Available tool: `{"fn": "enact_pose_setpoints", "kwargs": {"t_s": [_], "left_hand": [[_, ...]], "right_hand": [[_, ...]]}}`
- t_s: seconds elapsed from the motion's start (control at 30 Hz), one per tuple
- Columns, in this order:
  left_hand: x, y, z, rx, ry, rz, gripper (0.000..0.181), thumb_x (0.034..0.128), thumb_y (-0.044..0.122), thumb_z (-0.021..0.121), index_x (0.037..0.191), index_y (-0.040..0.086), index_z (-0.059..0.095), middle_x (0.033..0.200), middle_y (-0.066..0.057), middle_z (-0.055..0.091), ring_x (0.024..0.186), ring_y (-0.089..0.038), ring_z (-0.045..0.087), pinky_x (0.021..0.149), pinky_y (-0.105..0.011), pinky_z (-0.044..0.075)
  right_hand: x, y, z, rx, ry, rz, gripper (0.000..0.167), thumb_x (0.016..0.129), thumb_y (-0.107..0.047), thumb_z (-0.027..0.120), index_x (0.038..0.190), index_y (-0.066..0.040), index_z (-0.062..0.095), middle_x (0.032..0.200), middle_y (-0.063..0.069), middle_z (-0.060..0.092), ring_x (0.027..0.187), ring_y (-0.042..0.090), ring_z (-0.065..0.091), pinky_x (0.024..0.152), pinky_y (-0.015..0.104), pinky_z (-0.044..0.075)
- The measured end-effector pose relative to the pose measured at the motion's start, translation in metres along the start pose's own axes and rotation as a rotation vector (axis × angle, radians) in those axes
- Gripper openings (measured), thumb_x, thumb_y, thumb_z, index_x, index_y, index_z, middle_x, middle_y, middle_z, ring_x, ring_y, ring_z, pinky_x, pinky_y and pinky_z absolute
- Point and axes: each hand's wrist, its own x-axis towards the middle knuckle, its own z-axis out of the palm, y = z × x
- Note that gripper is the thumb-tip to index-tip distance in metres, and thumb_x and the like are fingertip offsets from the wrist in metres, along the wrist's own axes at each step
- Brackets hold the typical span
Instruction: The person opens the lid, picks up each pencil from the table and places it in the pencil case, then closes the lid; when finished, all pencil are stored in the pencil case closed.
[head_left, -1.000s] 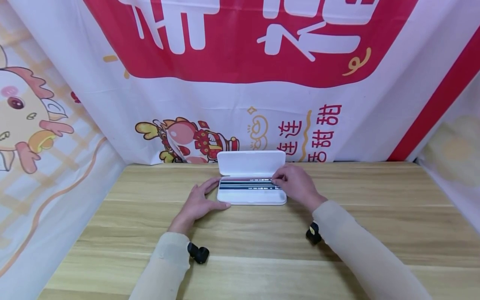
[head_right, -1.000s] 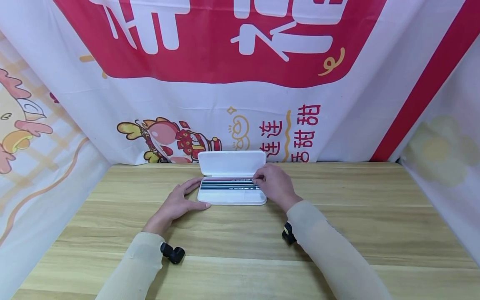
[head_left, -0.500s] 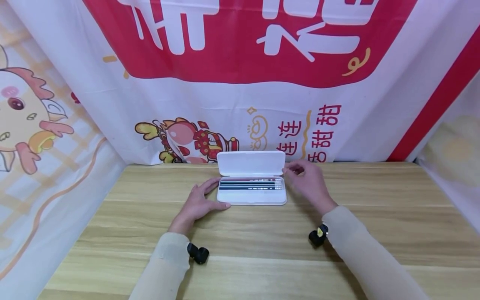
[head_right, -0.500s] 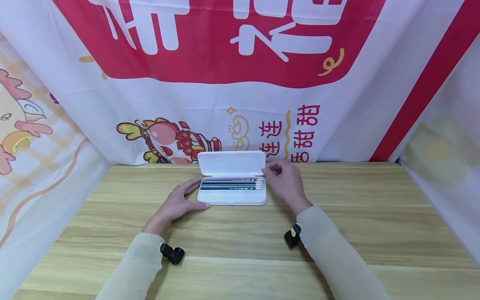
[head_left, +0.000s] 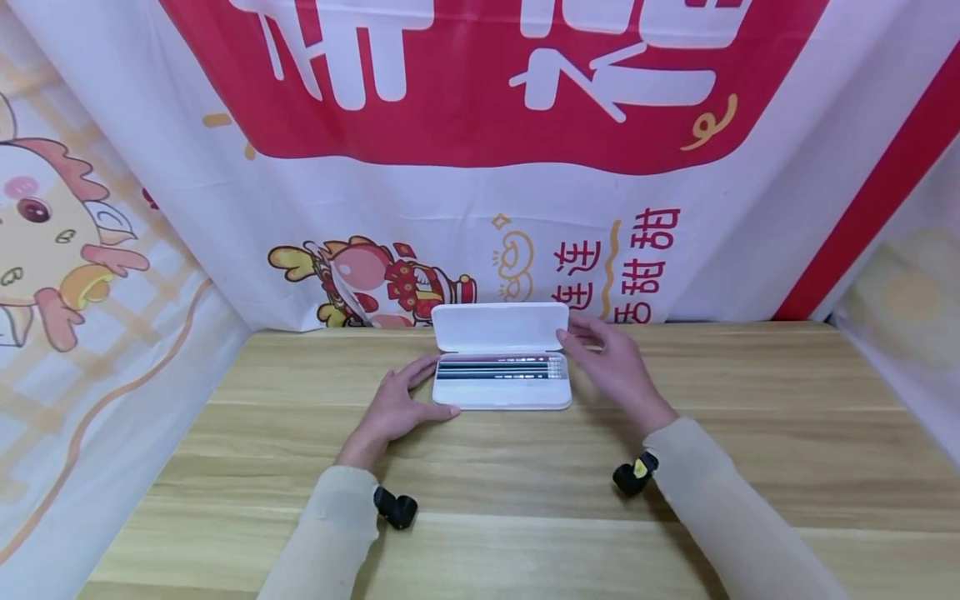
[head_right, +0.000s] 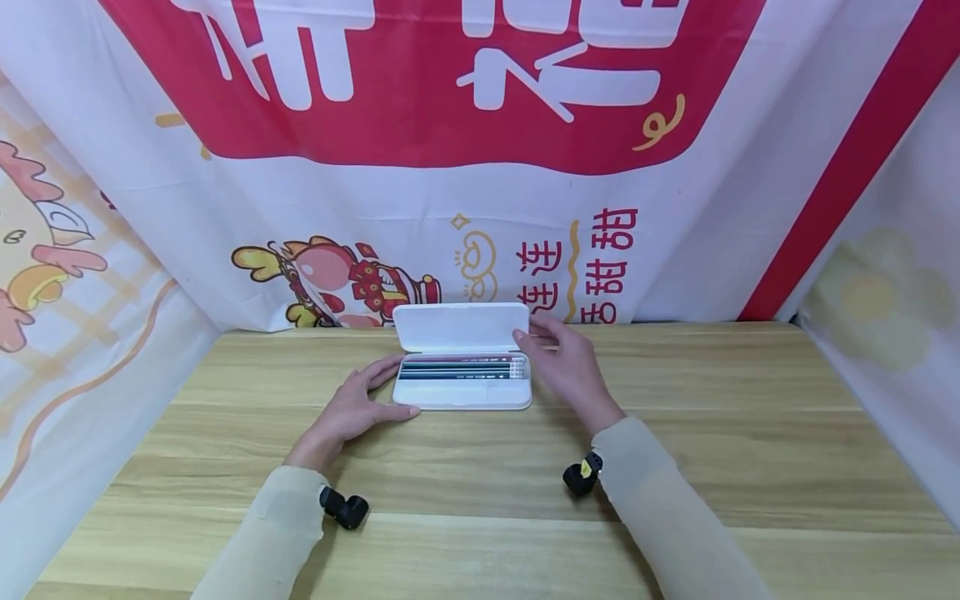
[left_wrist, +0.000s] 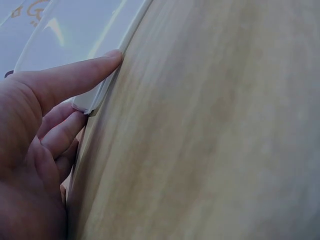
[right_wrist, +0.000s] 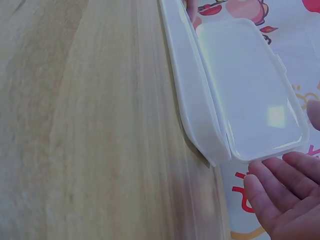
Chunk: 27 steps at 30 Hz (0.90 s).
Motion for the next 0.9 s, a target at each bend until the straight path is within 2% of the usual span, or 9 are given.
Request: {"fn": "enact_pose_setpoints", "kwargs": {"t_s": [0.1,0.3,0.4,0.53,0.67,0.77,0.9], "left_hand": [[0.001,0.0,0.001,0.008,0.007,0.016,0.093,0.0815,0.033,0.096,0.162,0.028,0.049,0.167,-0.001,0.051,0.17,-0.038,0.009,0.137,-0.064,-0.005],[-0.001,0.003,-0.002,0.004,-0.009,0.006,0.096,0.0808,0.033,0.096,0.163,0.027,0.047,0.167,-0.002,0.051,0.169,-0.04,0.01,0.136,-0.067,-0.001],[-0.002,0.006,-0.007,-0.009,-0.04,-0.008,0.097,0.0815,0.031,0.096,0.164,0.024,0.045,0.168,-0.005,0.05,0.168,-0.039,0.018,0.136,-0.067,0.008],[-0.003,0.014,-0.014,-0.061,-0.125,-0.037,0.1,0.0827,0.029,0.096,0.166,0.019,0.041,0.173,-0.009,0.043,0.166,-0.038,0.027,0.135,-0.065,0.019],[-0.005,0.019,-0.019,-0.1,-0.2,-0.062,0.106,0.083,0.034,0.095,0.169,0.018,0.034,0.177,-0.008,0.035,0.167,-0.038,0.024,0.136,-0.063,0.018],[-0.006,0.019,-0.02,-0.112,-0.218,-0.079,0.108,0.084,0.038,0.094,0.17,0.019,0.032,0.178,-0.006,0.032,0.168,-0.037,0.021,0.136,-0.064,0.017],[-0.006,0.018,-0.021,-0.116,-0.223,-0.082,0.109,0.0841,0.04,0.093,0.17,0.019,0.031,0.179,-0.006,0.031,0.168,-0.036,0.02,0.136,-0.064,0.016]], "right_hand": [[-0.004,0.0,-0.003,0.002,-0.001,-0.002,0.075,0.101,-0.067,0.063,0.155,-0.016,0.056,0.149,0.009,0.065,0.14,0.032,0.062,0.119,0.052,0.052],[-0.013,0.001,-0.004,0.031,0.006,0.034,0.068,0.103,-0.07,0.055,0.142,-0.016,0.064,0.142,0.008,0.067,0.137,0.03,0.06,0.119,0.053,0.052],[-0.017,0.0,-0.001,0.038,0.002,0.041,0.062,0.104,-0.067,0.057,0.14,-0.016,0.065,0.14,0.008,0.068,0.137,0.03,0.061,0.119,0.052,0.052],[-0.021,0.001,0.001,0.026,0.003,0.027,0.056,0.103,-0.059,0.065,0.138,-0.015,0.064,0.141,0.009,0.069,0.138,0.031,0.063,0.12,0.052,0.052],[-0.025,0.002,0.0,0.041,0.005,0.055,0.064,0.1,-0.067,0.065,0.139,-0.016,0.064,0.141,0.008,0.068,0.136,0.031,0.063,0.119,0.052,0.052],[-0.026,0.002,0.0,0.055,0.006,0.076,0.07,0.096,-0.075,0.063,0.137,-0.018,0.065,0.139,0.007,0.068,0.134,0.029,0.063,0.118,0.052,0.053],[-0.027,-0.001,0.001,0.046,0.014,0.088,0.071,0.095,-0.077,0.063,0.133,-0.018,0.067,0.137,0.007,0.069,0.134,0.029,0.063,0.118,0.051,0.053]]}}
